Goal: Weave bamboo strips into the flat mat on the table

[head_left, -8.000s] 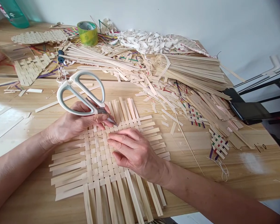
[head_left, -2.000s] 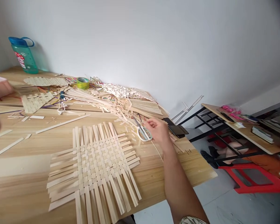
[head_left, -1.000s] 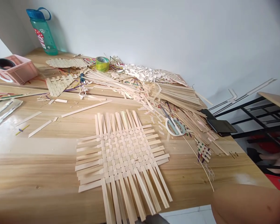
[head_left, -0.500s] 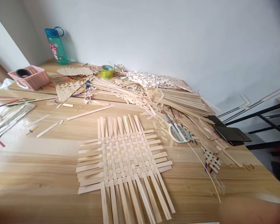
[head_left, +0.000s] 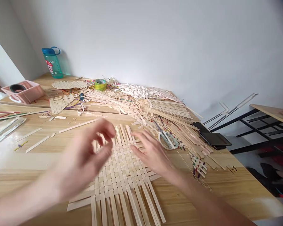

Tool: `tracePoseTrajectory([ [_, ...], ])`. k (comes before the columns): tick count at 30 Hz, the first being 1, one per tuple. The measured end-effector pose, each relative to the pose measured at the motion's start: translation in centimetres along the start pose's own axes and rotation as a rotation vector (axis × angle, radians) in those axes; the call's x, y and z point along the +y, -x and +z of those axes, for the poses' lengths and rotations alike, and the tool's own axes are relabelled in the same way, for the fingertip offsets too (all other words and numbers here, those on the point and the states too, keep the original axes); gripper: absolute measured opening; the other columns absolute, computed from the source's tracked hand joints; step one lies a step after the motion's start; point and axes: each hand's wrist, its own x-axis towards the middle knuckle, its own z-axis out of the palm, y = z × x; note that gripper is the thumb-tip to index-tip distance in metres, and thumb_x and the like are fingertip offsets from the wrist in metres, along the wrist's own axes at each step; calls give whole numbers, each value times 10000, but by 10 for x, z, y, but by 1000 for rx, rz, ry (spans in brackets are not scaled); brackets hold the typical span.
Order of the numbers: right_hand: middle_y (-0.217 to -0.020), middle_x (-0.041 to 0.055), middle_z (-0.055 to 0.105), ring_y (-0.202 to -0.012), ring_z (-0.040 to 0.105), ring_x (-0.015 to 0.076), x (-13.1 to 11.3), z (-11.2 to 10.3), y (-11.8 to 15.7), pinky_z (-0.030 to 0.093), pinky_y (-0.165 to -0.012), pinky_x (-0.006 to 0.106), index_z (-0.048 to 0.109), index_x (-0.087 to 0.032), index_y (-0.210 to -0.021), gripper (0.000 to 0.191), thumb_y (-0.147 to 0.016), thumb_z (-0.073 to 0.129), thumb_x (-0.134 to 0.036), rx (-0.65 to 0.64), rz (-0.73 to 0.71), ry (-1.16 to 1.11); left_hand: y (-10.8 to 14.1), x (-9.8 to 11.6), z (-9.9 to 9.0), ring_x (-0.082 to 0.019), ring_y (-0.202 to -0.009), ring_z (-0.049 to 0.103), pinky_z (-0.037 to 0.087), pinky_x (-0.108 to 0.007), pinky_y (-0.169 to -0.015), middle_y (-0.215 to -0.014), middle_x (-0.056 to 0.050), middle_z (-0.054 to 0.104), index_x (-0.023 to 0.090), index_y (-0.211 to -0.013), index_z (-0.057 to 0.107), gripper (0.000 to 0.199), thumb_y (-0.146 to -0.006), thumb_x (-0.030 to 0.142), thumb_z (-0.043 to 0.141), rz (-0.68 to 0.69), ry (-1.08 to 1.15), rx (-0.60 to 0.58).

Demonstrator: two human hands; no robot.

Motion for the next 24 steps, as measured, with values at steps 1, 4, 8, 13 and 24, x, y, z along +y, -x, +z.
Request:
tracePoseTrajectory([
  [1, -1224, 128, 646, -1114, 635, 270, 7, 7, 4, 562, -914, 498, 557, -180, -1283, 361, -953, 615, -313, -69, 40, 33, 3, 1, 11, -149, -769, 621, 566, -277, -671, -932, -24, 649, 221, -1045, 583, 116, -971, 266, 505, 29, 30, -83],
  [4, -1250, 121, 621, -1144, 595, 290, 18, 21, 13, 530, -935, 505, 540, -204, -1303, 475, -914, 658, -450, -177, 41, 100, 15, -8, 49, -195, -846, 623, 569, -342, -755, -989, -59, 632, 220, -1028, 550, 146, -914, 150, 490, 85, -66, -273],
  [8, -1181, 110, 612, -1076, 572, 287, 17, 28, 16, 505, -908, 465, 579, -193, -1204, 492, -836, 745, -474, -188, 76, 151, 29, -39, 78, -279, -959, 579, 547, -460, -810, -1020, -97, 613, 192, -991, 564, 188, -875, 77, 470, 99, -400, -258],
  [13, -1071, 87, 577, -1011, 534, 273, 14, 35, 15, 486, -853, 427, 596, -180, -1088, 486, -779, 790, -501, -198, 128, 115, 29, -60, 74, -294, -953, 566, 522, -476, -812, -1035, -111, 621, 175, -1019, 580, 191, -896, 86, 463, 150, -606, -211],
  [24, -1020, 75, 573, -973, 526, 276, 7, 44, 15, 472, -833, 431, 554, -213, -974, 437, -759, 812, -492, -131, 135, 70, 10, -45, 100, -291, -938, 550, 490, -438, -808, -979, -114, 613, 172, -962, 585, 186, -879, 57, 464, 141, -630, -139],
])
